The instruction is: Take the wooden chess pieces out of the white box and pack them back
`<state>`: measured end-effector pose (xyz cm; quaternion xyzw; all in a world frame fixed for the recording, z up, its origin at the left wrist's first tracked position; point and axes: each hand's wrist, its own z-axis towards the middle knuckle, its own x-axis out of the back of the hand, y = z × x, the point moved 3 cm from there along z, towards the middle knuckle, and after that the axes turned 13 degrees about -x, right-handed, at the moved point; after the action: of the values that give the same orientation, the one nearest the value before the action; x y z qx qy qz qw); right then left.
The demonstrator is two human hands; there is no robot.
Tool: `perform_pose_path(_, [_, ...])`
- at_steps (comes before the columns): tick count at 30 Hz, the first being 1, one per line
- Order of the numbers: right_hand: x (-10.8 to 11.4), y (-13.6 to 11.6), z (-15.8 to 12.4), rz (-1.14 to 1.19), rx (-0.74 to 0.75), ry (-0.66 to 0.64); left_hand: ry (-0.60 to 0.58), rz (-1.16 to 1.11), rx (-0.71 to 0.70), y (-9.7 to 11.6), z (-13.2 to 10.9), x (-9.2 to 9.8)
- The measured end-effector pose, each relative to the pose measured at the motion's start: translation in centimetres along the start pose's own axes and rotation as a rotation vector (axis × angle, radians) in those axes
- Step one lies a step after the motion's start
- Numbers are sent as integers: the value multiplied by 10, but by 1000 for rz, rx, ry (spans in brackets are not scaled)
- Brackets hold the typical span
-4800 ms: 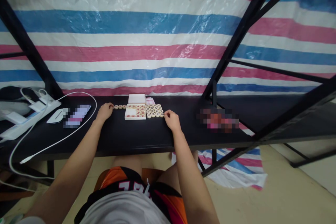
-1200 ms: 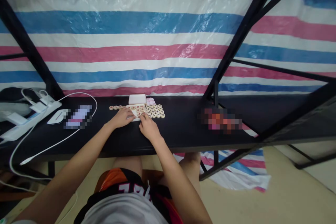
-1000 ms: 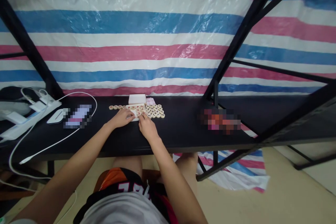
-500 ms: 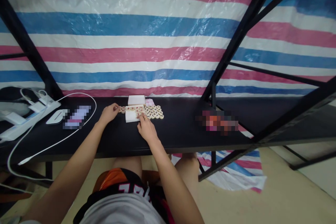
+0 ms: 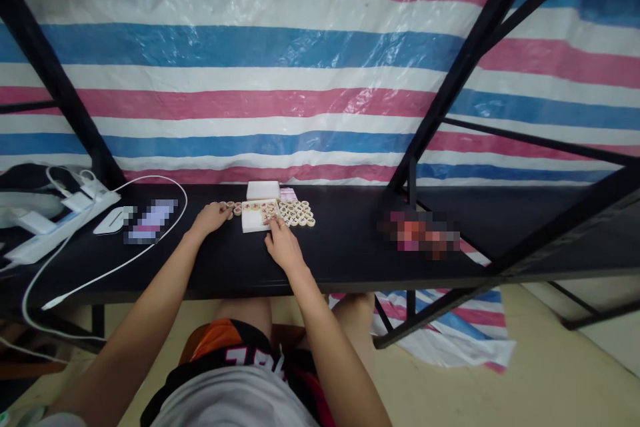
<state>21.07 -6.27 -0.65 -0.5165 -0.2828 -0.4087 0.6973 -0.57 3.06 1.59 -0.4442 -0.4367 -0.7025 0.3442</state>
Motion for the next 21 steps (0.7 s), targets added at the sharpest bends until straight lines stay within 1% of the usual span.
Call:
perform_pose_path(2, [0, 1, 0, 1, 1, 5, -7, 0, -52, 1, 2, -2])
perform_pose_path(4, [-1, 2, 0, -3, 4, 6, -13, -6, -73, 2, 3, -3])
perform_pose_path(10, [-1, 3, 0, 6, -3, 2, 30, -48, -41, 1, 3, 0])
perform_pose_path(16, [0, 1, 0, 10, -5, -4, 35, -25, 12, 1, -1, 4])
perform_pose_path(21, [-1, 3, 0, 26, 0, 6, 44, -4, 9, 4, -3, 7])
